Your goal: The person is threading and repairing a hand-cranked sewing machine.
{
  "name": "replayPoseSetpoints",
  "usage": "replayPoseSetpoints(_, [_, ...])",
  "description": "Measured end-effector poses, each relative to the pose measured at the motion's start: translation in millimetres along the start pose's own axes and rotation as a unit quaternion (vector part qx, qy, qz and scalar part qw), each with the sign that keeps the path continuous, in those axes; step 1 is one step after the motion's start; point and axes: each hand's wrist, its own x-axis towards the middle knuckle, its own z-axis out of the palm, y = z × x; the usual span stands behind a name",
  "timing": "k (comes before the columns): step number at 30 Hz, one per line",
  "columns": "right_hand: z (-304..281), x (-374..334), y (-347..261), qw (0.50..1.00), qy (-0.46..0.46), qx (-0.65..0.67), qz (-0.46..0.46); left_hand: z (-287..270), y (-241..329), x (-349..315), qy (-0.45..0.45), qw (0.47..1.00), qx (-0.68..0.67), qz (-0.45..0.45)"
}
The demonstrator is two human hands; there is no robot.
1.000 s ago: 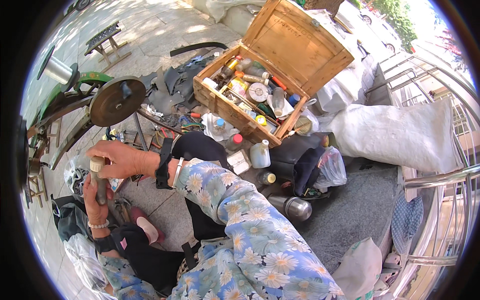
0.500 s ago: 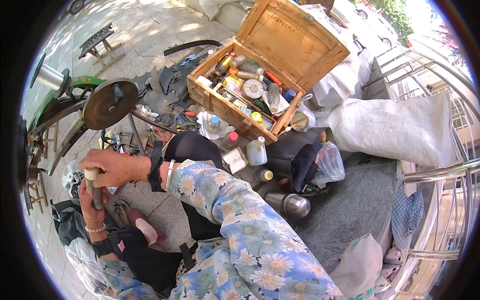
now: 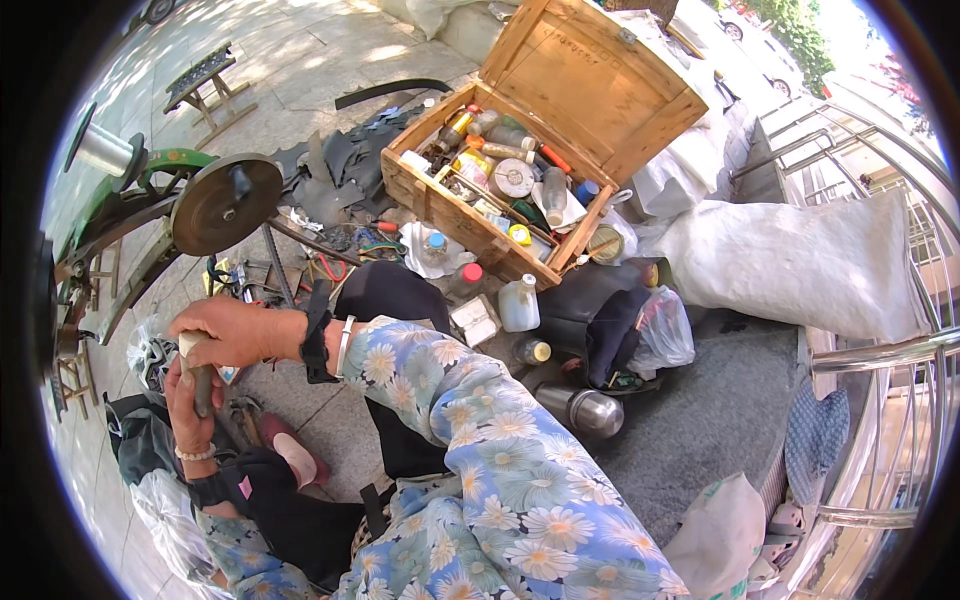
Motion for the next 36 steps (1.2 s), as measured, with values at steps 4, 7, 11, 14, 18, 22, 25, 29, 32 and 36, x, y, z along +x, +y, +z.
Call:
replayPoseSetpoints(4, [0.5,1.7,-0.9,0.999,0.003,-0.034,0.009,2.1,-4.6,-0.6,0.009,0.999,0.034,0.025])
replayPoseSetpoints(7, [-0.6,2.0,-4.3,0.999,0.011,-0.04,0.016,4.8,-5.5,-0.3,0.005,0.999,0.036,0.027])
replayPoseSetpoints(11, [-19.7,1.6,-32.0,0.996,0.021,-0.062,0.065,15.8,-9.6,10.0,-0.003,0.992,-0.127,0.005])
replayPoseSetpoints(14, [-58.7,-1.6,-87.2,0.992,0.094,-0.046,0.073,32.3,1.1,21.6,0.084,0.981,-0.176,-0.009])
replayPoseSetpoints(18, [-139.3,-52.1,-147.0,0.96,0.239,0.053,0.135,12.1,-13.3,27.8,0.012,0.995,-0.098,-0.002])
replayPoseSetpoints(22, [-206.1,-131.3,-158.1,0.885,0.448,0.071,0.106,18.6,-23.9,26.0,-0.044,0.998,0.02,-0.039])
replayPoseSetpoints(25, [-245.7,-201.0,-138.4,0.815,0.563,0.054,0.122,35.4,-31.0,35.1,-0.084,0.992,0.064,-0.074])
replayPoseSetpoints(29, [-283.9,-271.8,-80.6,0.702,0.686,0.028,0.188,48.3,-56.5,55.3,-0.094,0.982,0.093,-0.132])
replayPoseSetpoints(32, [-296.4,-289.2,-24.0,0.687,0.688,0.052,0.228,46.4,-59.7,55.0,-0.057,0.968,0.169,-0.179])
replayPoseSetpoints(36, [-317.3,-308.6,43.7,0.626,0.688,0.121,0.347,52.7,-87.4,64.4,-0.062,0.935,0.266,-0.225])
